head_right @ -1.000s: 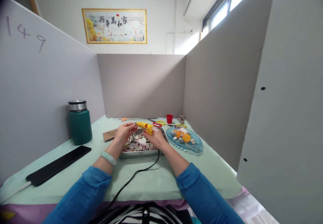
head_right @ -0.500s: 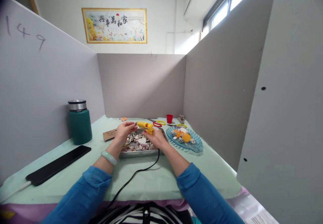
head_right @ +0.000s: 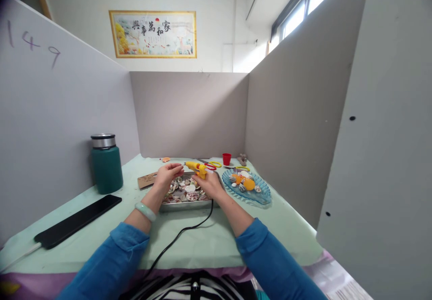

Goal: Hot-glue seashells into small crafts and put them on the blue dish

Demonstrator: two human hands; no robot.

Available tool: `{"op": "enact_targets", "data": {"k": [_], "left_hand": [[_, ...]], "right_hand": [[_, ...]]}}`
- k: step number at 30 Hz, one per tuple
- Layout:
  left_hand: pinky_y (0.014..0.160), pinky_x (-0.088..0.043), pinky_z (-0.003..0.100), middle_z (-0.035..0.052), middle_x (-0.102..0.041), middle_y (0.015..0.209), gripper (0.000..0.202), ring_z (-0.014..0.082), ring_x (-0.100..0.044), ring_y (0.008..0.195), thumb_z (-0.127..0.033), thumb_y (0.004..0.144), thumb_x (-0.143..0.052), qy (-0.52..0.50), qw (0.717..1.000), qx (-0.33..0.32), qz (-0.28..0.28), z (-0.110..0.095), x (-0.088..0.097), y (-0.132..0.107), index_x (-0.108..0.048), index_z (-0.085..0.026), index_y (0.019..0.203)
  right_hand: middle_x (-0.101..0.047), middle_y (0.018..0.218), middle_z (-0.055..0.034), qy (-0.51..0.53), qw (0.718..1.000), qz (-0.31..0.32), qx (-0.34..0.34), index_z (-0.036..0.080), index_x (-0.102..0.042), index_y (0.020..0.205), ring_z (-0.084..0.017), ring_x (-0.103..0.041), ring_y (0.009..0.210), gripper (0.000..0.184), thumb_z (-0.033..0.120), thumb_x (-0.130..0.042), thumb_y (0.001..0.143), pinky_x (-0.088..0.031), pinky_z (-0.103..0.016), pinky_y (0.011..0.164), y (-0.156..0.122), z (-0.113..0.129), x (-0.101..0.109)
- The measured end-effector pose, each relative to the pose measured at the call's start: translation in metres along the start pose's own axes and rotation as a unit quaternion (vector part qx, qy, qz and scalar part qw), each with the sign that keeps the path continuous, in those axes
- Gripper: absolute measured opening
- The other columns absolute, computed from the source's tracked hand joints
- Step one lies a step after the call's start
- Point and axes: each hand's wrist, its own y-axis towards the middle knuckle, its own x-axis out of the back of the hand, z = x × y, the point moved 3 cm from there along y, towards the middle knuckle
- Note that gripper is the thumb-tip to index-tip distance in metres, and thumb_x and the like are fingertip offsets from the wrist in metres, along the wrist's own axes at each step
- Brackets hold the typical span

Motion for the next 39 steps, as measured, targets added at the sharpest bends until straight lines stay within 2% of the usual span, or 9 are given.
{"op": "enact_targets", "data": {"k": [10, 28, 32, 39], "left_hand": [[0.069, -0.051, 0.029, 0.0034, -0.064, 0.061, 0.021, 0.0133, -0.062, 0.058, -0.014, 0.056, -0.075, 0.007, 1.0, -0.02, -0.01, 0.0008, 0.002, 0.0021, -0.062, -0.01, 0.072], [0.065, -0.051, 0.027, 0.0018, -0.062, 0.058, 0.023, 0.0126, -0.062, 0.055, -0.016, 0.056, -0.074, 0.005, 0.999, -0.037, -0.033, -0.0006, 0.0047, 0.0026, -0.06, -0.01, 0.073], [0.065, -0.051, 0.027, 0.0018, -0.062, 0.058, 0.025, 0.0126, -0.061, 0.055, -0.017, 0.054, -0.076, -0.008, 0.999, -0.03, -0.021, -0.0008, 0.0051, 0.002, -0.06, -0.01, 0.073], [0.068, -0.052, 0.03, 0.003, -0.063, 0.061, 0.025, 0.0134, -0.062, 0.057, -0.018, 0.055, -0.076, -0.013, 1.0, -0.014, -0.003, -0.0025, 0.0019, -0.0012, -0.061, -0.01, 0.073]], "right_hand": [[-0.064, 0.068, -0.0041, 0.011, 1.0, 0.012, -0.005, 0.013, -0.068, 0.086, -0.019, -0.06, 0.07, 0.033, 0.042, -0.061, 0.072, -0.047, -0.028, 0.064, -0.0008, 0.0022, -0.0011], [-0.064, 0.067, -0.0029, -0.004, 0.999, 0.037, -0.01, 0.015, -0.067, 0.083, -0.016, -0.058, 0.063, 0.033, 0.046, -0.061, 0.073, -0.044, -0.025, 0.057, -0.0012, -0.0015, -0.0027], [-0.065, 0.07, -0.0041, 0.006, 1.0, 0.009, -0.003, 0.016, -0.067, 0.089, -0.018, -0.059, 0.067, 0.034, 0.045, -0.061, 0.073, -0.046, -0.027, 0.06, 0.0002, -0.004, -0.0023], [-0.066, 0.07, -0.0042, -0.009, 0.999, 0.031, -0.013, 0.014, -0.067, 0.085, -0.018, -0.06, 0.067, 0.035, 0.046, -0.061, 0.072, -0.045, -0.027, 0.061, -0.0009, -0.0016, -0.0024]]}}
